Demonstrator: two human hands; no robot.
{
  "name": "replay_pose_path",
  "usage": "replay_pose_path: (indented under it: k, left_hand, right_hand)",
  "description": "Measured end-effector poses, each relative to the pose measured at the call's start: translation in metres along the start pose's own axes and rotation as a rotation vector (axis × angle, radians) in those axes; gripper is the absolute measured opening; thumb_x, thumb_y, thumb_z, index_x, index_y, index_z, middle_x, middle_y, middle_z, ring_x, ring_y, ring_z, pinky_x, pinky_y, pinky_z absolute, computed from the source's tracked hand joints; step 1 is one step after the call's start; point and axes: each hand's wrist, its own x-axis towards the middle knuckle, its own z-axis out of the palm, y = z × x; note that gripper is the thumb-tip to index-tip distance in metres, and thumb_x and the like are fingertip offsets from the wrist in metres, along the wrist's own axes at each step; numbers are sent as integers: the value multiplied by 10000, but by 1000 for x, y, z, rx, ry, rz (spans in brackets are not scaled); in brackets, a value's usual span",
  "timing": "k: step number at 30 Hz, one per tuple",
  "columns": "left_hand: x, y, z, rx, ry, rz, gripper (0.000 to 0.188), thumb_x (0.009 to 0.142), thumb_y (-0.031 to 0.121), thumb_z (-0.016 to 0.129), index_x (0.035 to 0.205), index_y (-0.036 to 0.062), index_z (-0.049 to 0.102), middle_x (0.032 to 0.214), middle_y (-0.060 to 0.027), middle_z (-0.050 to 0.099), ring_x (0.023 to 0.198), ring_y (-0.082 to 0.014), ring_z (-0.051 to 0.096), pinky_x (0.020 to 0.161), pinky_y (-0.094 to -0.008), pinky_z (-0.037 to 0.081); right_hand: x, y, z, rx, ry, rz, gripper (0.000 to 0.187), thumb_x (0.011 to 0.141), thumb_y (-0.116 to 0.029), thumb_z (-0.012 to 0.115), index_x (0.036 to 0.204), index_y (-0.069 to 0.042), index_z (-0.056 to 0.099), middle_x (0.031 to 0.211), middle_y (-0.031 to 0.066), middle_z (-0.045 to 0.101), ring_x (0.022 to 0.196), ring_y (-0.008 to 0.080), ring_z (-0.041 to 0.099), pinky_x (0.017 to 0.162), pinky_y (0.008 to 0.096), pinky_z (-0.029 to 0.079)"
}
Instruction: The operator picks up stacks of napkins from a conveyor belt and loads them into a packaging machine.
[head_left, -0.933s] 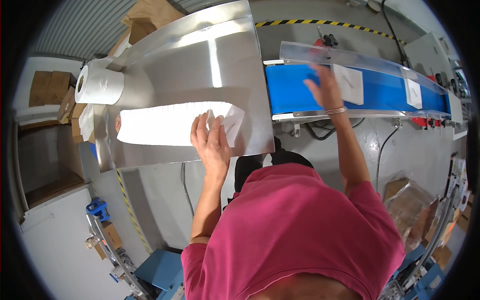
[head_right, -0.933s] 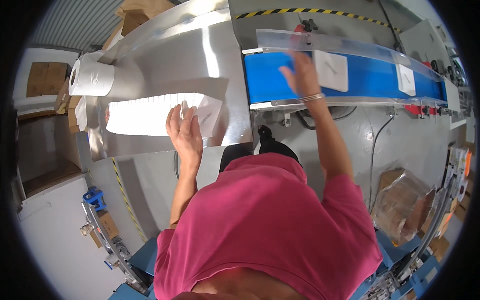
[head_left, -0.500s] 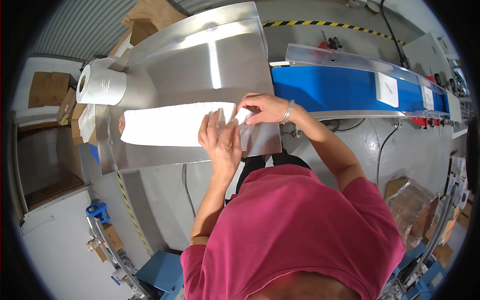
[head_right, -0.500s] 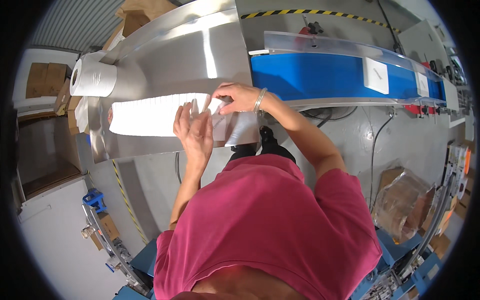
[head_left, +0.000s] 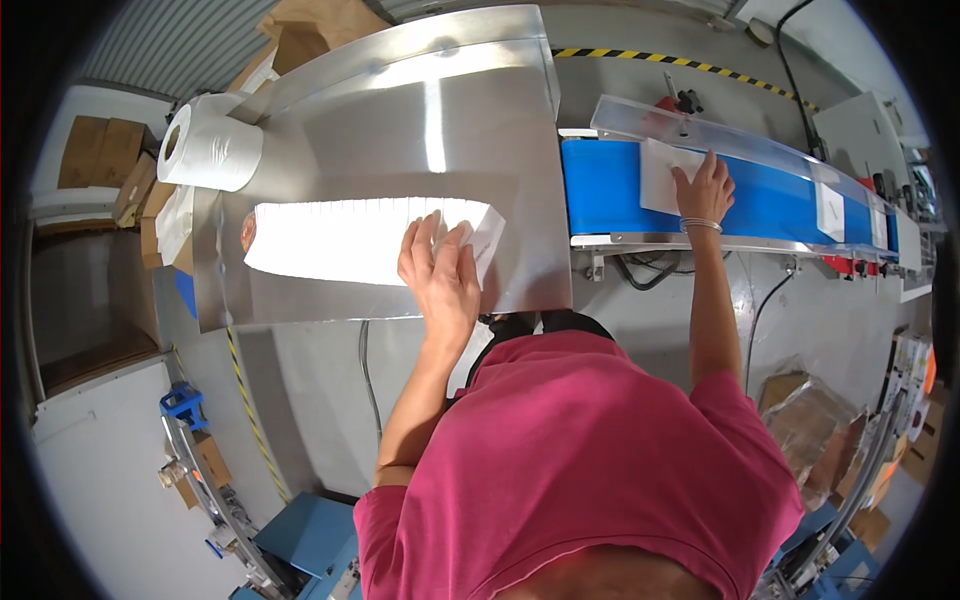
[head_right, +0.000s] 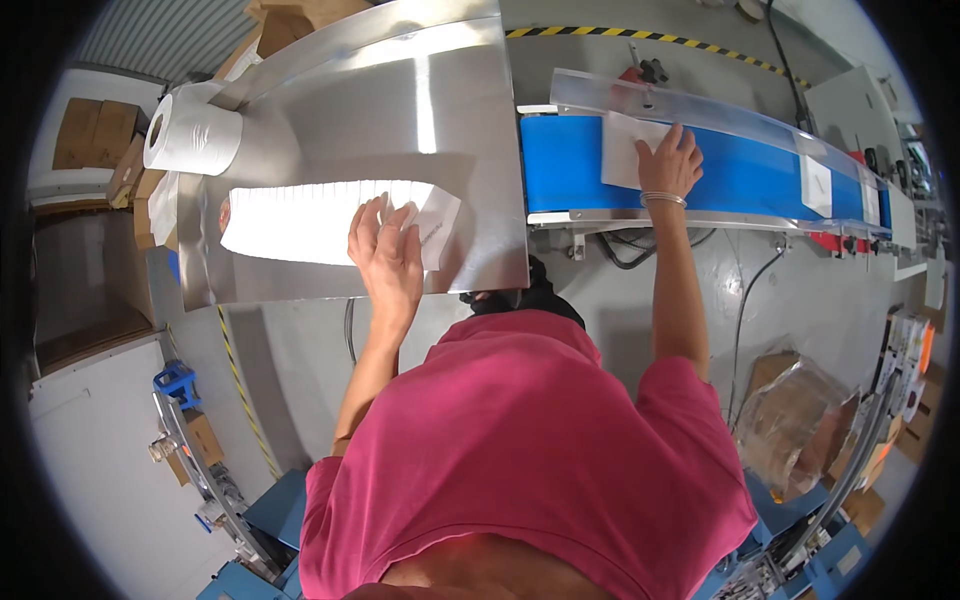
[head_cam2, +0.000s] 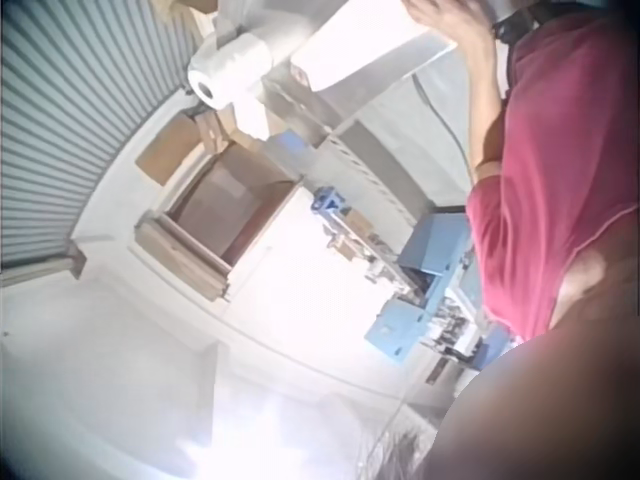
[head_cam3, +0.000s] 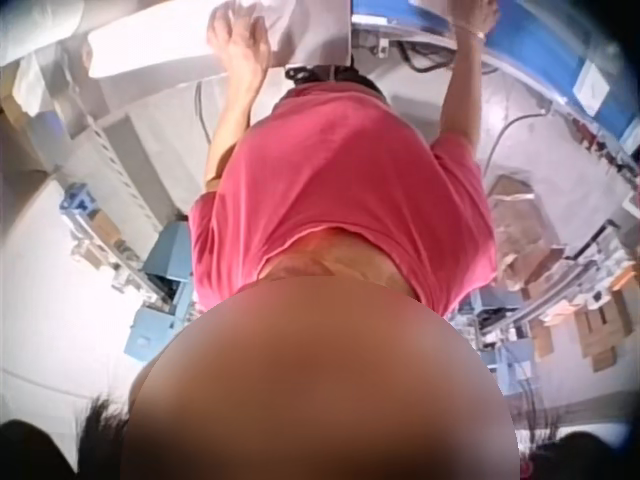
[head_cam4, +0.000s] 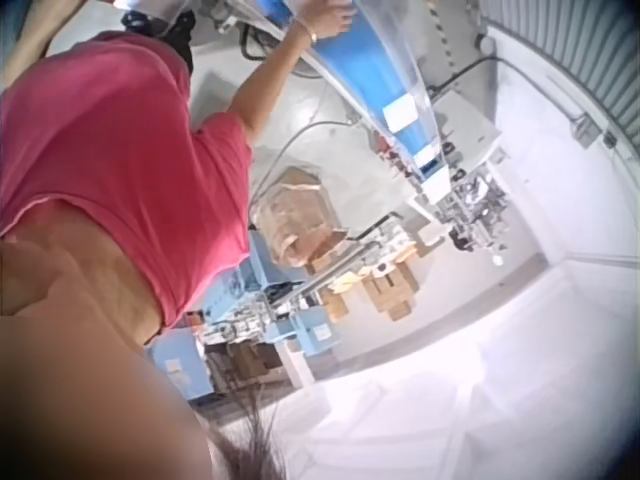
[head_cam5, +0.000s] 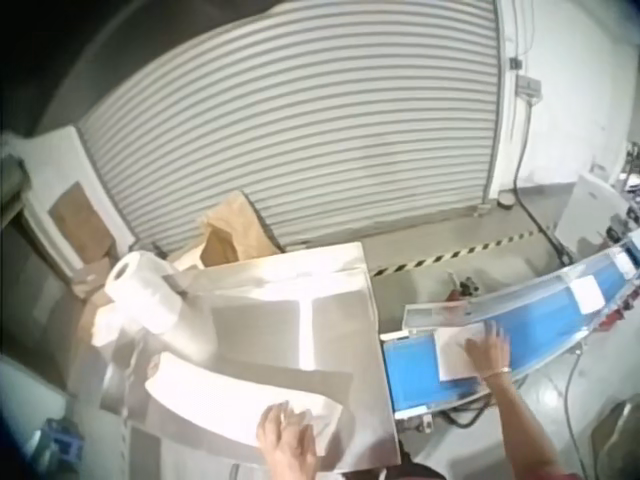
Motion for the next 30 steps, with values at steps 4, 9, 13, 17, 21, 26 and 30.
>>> replay_pose_path:
  k: [4,9,13,17,21,26,30]
  left_hand:
    - [0,2,-1,-16,-24,23,320,749,-2,654,1047,112,664,1275,-117,486,1229,-362,405,1001,-460,315]
    - [2,-1,-2,-72,-87,24,262,723,5,661,958,113,702,1327,-127,445,1269,-383,346,1025,-485,255]
    - [5,4,-3,-62,-84,40,237,745,47,671,977,93,687,1346,-141,421,1276,-390,329,1027,-491,250]
    - [3,-6,1,34,-6,-25,270,784,90,671,1050,60,643,1322,-166,429,1262,-380,346,1020,-484,266]
    - [4,-12,1,52,-2,-53,318,789,57,657,1105,80,625,1279,-139,471,1232,-348,392,1010,-463,289]
    - [5,-14,3,32,7,-9,309,762,24,651,1067,74,642,1268,-118,482,1209,-361,403,989,-477,287]
    - [5,-12,-1,5,-15,-18,277,744,7,651,1003,101,679,1278,-119,477,1225,-363,389,1002,-474,273]
  right_hand:
    - [-8,-51,-38,1058,-503,-489,539,730,-167,761,1215,-97,536,1151,103,587,978,245,595,844,370,488]
    - [-32,-154,-83,1274,-1148,-739,483,746,-181,746,1172,-76,544,1141,66,563,1005,192,546,845,324,467]
    - [-45,-153,-42,1315,-832,-976,421,778,-218,732,1109,-41,542,1060,70,569,919,162,541,788,303,460]
    - [-47,-105,-24,1519,-1075,-190,284,883,-262,642,1025,-40,536,878,4,565,766,86,525,682,261,463]
    - [-12,-33,0,935,-625,178,291,872,-300,644,860,-28,543,707,95,529,636,182,443,600,346,423]
    - [5,-2,6,314,-111,-80,379,790,-233,714,1092,-58,565,1019,151,606,883,274,589,750,371,489]
    - [-11,-80,-49,1068,-660,-492,504,743,-174,760,1196,-110,548,1129,92,588,1028,218,571,859,356,482]
